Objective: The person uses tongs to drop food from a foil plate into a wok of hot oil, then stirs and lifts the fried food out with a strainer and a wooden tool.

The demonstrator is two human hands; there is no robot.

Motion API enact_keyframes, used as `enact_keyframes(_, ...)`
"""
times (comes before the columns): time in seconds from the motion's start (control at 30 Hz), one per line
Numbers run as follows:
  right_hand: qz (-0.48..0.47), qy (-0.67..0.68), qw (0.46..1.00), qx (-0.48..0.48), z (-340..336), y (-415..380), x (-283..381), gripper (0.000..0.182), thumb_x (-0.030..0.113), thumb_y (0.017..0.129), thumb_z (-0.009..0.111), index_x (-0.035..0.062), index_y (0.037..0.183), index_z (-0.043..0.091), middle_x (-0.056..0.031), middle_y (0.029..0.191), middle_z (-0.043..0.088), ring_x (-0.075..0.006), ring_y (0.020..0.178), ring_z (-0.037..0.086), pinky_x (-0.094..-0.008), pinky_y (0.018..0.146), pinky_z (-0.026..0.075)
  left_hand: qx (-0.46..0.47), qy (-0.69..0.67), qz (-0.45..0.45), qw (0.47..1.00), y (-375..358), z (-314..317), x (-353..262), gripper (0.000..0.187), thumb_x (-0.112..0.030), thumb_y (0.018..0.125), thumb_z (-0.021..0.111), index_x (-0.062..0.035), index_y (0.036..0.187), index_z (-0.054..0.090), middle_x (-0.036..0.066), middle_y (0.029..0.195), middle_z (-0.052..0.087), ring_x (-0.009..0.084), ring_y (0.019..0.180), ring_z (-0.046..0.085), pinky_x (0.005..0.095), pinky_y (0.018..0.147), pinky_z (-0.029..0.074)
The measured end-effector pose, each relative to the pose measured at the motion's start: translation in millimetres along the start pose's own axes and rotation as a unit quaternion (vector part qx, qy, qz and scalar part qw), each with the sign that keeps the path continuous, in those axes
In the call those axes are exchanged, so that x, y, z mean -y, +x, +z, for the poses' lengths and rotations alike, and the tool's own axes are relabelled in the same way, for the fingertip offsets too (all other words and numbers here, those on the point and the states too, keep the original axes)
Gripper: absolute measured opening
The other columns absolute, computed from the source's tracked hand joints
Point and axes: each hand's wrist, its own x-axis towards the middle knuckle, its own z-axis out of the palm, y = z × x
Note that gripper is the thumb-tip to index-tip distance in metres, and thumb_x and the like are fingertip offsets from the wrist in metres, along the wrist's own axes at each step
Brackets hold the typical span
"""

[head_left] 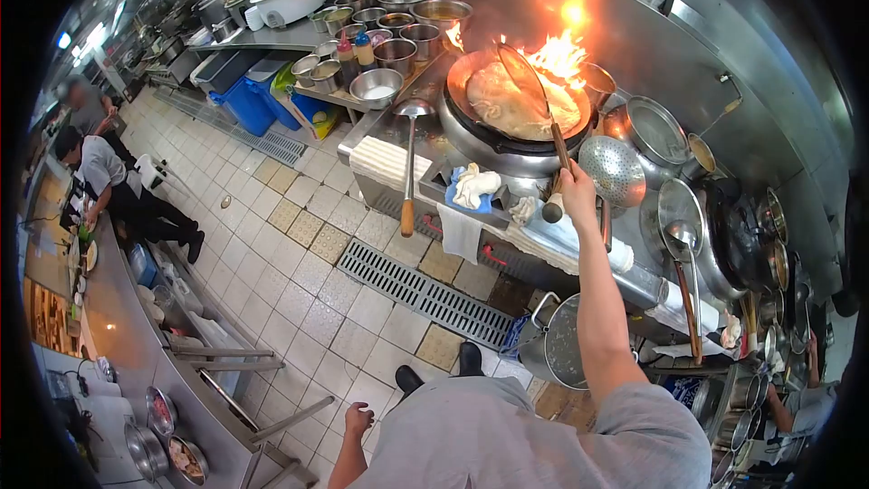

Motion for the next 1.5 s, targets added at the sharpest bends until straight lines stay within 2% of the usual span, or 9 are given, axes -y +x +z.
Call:
enact_keyframes(0.53, 0.080, 0.090, 0.993, 0.010, 49.5, 92.3, -42.4, 0.035, 0.028, 0.086, 0.045, 0.0086, 0.112, 0.056, -0.0216, 0.100, 0.060, -0.0380, 0.096, 0.056, -0.0406, 0.082, 0.044, -0.001, 0.050, 0.001, 0.999, -36.3, -1.8, -13.4, 0.037, 0.002, 0.069, 0.059, 0.0012, 0.105, 0.053, 0.013, 0.067, 0.061, 0.0189, 0.053, 0.060, 0.0289, 0.043, 0.048)
enact_keyframes(0.6, 0.012, 0.129, 0.990, -0.058, 49.5, 81.4, -33.0, 0.028, 0.027, 0.089, 0.046, 0.0028, 0.096, 0.058, -0.0087, 0.062, 0.052, -0.0161, 0.044, 0.046, -0.0316, 0.042, 0.038, -0.010, 0.036, -0.010, 0.999, -30.0, -2.5, -12.4, 0.036, 0.002, 0.069, 0.058, 0.0016, 0.105, 0.053, 0.013, 0.067, 0.061, 0.0189, 0.053, 0.060, 0.0289, 0.043, 0.048)
enact_keyframes(0.63, -0.172, 0.075, 0.961, -0.203, 65.2, 71.3, -32.7, 0.023, 0.027, 0.090, 0.045, 0.0061, 0.091, 0.054, -0.0053, 0.057, 0.046, -0.0112, 0.035, 0.035, -0.0276, 0.032, 0.025, -0.015, 0.026, -0.007, 1.000, -26.1, -2.8, -9.4, 0.036, 0.002, 0.069, 0.058, 0.0016, 0.105, 0.053, 0.013, 0.067, 0.061, 0.0191, 0.053, 0.060, 0.0290, 0.044, 0.048)
enact_keyframes(0.7, 0.271, 0.344, 0.898, 0.038, 53.6, 19.5, 0.6, 0.019, 0.028, 0.091, 0.043, 0.0101, 0.091, 0.051, -0.0034, 0.057, 0.043, -0.0096, 0.036, 0.033, -0.0247, 0.031, 0.022, -0.017, 0.020, -0.009, 1.000, -28.4, -2.5, -3.0, 0.036, 0.002, 0.069, 0.058, 0.0016, 0.105, 0.053, 0.013, 0.067, 0.061, 0.0193, 0.053, 0.060, 0.0292, 0.044, 0.048)
enact_keyframes(0.83, 0.352, 0.446, 0.817, 0.102, 22.3, 28.4, 31.2, 0.016, 0.028, 0.090, 0.043, 0.0159, 0.095, 0.052, -0.0031, 0.054, 0.041, -0.0088, 0.034, 0.029, -0.0231, 0.030, 0.020, -0.008, 0.077, 0.015, 0.997, -49.8, -3.7, -25.0, 0.036, 0.003, 0.069, 0.060, 0.0007, 0.104, 0.054, 0.013, 0.068, 0.061, 0.0197, 0.053, 0.060, 0.0297, 0.044, 0.048)
enact_keyframes(0.9, 0.250, 0.391, 0.880, 0.100, 9.4, 38.6, 34.6, 0.017, 0.028, 0.089, 0.043, 0.0167, 0.095, 0.054, -0.0020, 0.055, 0.039, -0.0072, 0.035, 0.029, -0.0218, 0.030, 0.017, -0.003, 0.098, 0.034, 0.995, -48.2, -4.9, -34.4, 0.035, 0.003, 0.069, 0.060, 0.0004, 0.104, 0.054, 0.013, 0.067, 0.061, 0.0197, 0.053, 0.060, 0.0298, 0.044, 0.049)
enact_keyframes(1.03, -0.077, -0.039, 0.993, -0.079, 64.1, 94.7, -20.3, 0.030, 0.026, 0.084, 0.047, 0.0084, 0.106, 0.055, -0.0226, 0.076, 0.061, -0.0375, 0.071, 0.060, -0.0417, 0.061, 0.047, 0.005, 0.088, 0.011, 0.996, -43.8, -8.3, -26.6, 0.037, 0.002, 0.070, 0.060, 0.0002, 0.106, 0.053, 0.013, 0.070, 0.062, 0.0195, 0.055, 0.061, 0.0299, 0.045, 0.049)
enact_keyframes(1.13, 0.015, -0.023, 0.999, 0.041, 49.3, 83.5, 3.4, 0.032, 0.026, 0.082, 0.048, 0.0058, 0.105, 0.056, -0.0258, 0.090, 0.060, -0.0436, 0.094, 0.054, -0.0453, 0.082, 0.042, 0.002, 0.017, -0.003, 1.000, -11.5, -12.9, -6.6, 0.037, 0.004, 0.071, 0.058, 0.0003, 0.108, 0.051, 0.013, 0.073, 0.062, 0.0199, 0.056, 0.061, 0.0304, 0.047, 0.049)
enact_keyframes(1.5, 0.018, -0.073, 0.996, 0.048, -12.7, 30.7, 32.6, 0.034, 0.029, 0.085, 0.048, 0.0129, 0.114, 0.056, -0.0234, 0.097, 0.060, -0.0418, 0.094, 0.055, -0.0456, 0.081, 0.044, 0.035, 0.108, 0.026, 0.993, -38.3, -5.4, -42.4, 0.039, 0.005, 0.070, 0.058, -0.0002, 0.108, 0.050, 0.013, 0.072, 0.062, 0.0200, 0.055, 0.060, 0.0304, 0.046, 0.048)
